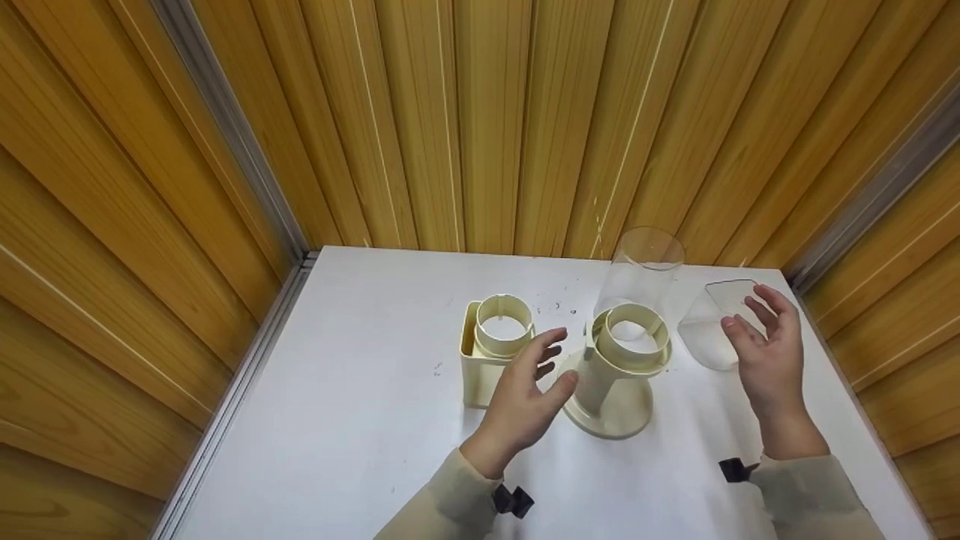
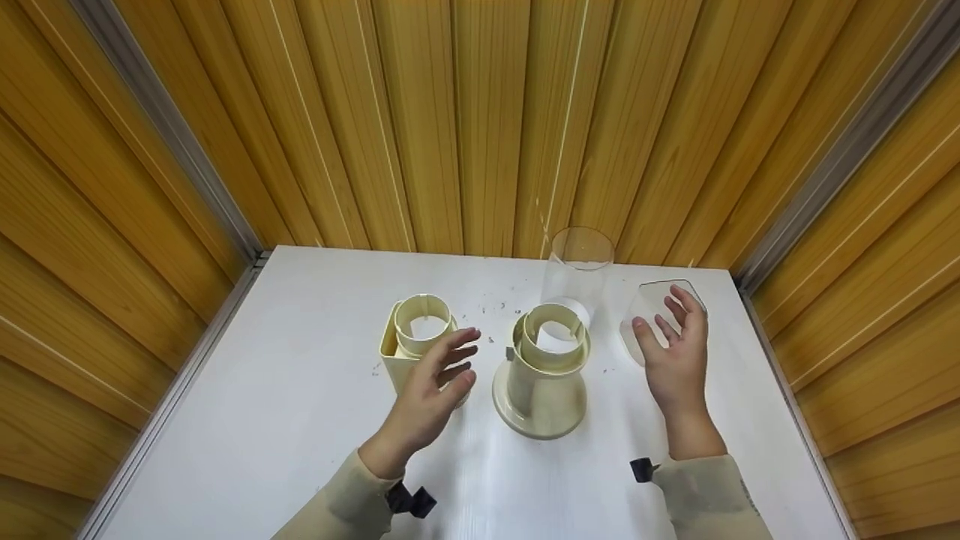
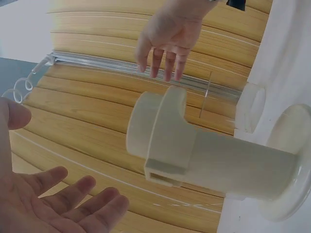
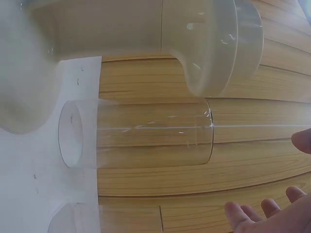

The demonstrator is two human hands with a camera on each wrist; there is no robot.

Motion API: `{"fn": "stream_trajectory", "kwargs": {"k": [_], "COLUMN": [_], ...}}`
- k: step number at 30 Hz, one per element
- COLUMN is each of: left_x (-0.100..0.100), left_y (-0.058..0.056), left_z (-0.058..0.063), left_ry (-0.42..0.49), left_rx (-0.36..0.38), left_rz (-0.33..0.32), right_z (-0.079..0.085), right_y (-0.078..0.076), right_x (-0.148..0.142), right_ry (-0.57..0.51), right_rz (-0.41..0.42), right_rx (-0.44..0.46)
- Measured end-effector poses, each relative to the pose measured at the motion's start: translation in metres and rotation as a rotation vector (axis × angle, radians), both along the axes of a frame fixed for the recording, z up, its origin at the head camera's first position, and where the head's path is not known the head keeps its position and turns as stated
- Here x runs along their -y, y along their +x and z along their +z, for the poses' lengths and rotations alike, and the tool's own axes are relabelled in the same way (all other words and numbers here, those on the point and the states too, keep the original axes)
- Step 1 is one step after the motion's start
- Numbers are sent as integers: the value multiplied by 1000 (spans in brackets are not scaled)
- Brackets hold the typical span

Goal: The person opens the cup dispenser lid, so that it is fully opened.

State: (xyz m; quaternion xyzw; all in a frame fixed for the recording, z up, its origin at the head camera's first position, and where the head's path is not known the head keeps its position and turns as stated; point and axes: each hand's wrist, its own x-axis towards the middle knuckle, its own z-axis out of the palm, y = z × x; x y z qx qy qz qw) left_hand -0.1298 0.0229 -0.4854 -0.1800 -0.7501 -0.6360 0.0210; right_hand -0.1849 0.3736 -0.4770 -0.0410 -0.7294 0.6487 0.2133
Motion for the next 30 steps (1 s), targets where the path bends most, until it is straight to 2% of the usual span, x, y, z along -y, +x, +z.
{"fn": "stream_trajectory", "kwargs": {"k": [7,10,13,16,19,24,28,30], "left_x": [31,47,66,85,104,131,148,155], "left_y": [5,5,1,-7,-15,-27,-38,-43], "left_z": [16,22,25,25,22,16,10,7], "left_ry": [91,116,129,137,123,87,104,79], "left_rx": [-32,-81,-148,-196,-209,-180,-148,-133], "left_rz": [-24,-39,-21,21,75,152,180,202], "right_z": [1,1,1,-1,-4,-10,-16,-19], "right_y": [9,11,12,14,16,16,17,18], "right_x": [-9,-11,-14,-17,-20,-30,-41,-47], "right_ry": [93,163,211,233,253,341,411,421], "right_rz": [-36,-64,-83,-88,-85,-64,-64,-73], "right_rx": [29,42,58,75,100,165,201,210]}}
